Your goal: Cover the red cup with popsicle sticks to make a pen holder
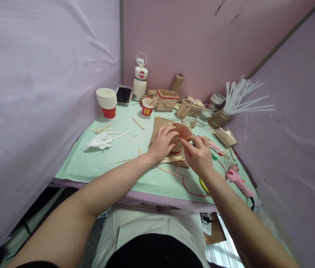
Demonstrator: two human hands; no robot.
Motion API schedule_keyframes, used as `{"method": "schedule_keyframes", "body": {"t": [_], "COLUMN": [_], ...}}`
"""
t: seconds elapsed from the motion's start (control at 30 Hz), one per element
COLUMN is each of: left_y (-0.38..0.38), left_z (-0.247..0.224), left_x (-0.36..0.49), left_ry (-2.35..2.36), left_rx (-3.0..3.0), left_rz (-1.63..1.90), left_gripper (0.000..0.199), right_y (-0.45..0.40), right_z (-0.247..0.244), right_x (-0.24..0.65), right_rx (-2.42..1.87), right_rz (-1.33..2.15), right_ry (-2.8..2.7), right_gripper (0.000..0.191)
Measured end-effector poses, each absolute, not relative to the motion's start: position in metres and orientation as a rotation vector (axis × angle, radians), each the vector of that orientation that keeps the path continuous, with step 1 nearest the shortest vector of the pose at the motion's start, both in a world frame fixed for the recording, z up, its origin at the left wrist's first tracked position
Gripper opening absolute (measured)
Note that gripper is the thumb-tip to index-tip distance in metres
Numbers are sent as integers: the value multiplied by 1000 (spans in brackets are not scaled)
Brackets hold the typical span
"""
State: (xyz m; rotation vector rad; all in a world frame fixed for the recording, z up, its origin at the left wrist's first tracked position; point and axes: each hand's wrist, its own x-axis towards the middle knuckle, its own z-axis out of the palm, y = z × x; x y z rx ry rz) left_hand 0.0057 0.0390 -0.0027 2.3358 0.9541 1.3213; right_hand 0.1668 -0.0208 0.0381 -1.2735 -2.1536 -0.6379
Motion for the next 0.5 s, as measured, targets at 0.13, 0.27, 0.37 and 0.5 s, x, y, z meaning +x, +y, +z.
{"method": "schedule_keyframes", "body": {"t": [0.13, 0.27, 0.37, 0.5], "left_y": [40, 40, 41, 42], "left_z": [-3, -2, -1, 0], "left_x": [5, 5, 4, 3], "left_ry": [950, 941, 926, 908], "left_rx": [2332, 2335, 2339, 2363], "left_rz": [1304, 1288, 1278, 1260], "left_gripper": [36, 34, 35, 37], "right_y": [-20, -19, -19, -20], "right_z": [37, 35, 33, 31], "right_x": [168, 169, 170, 170], "right_rx": [-1269, -1235, -1208, -1226], "right_rz": [-578, -529, -517, -518], "right_ry": [-2156, -2146, -2134, -2127], "right_gripper": [31, 30, 31, 34]}}
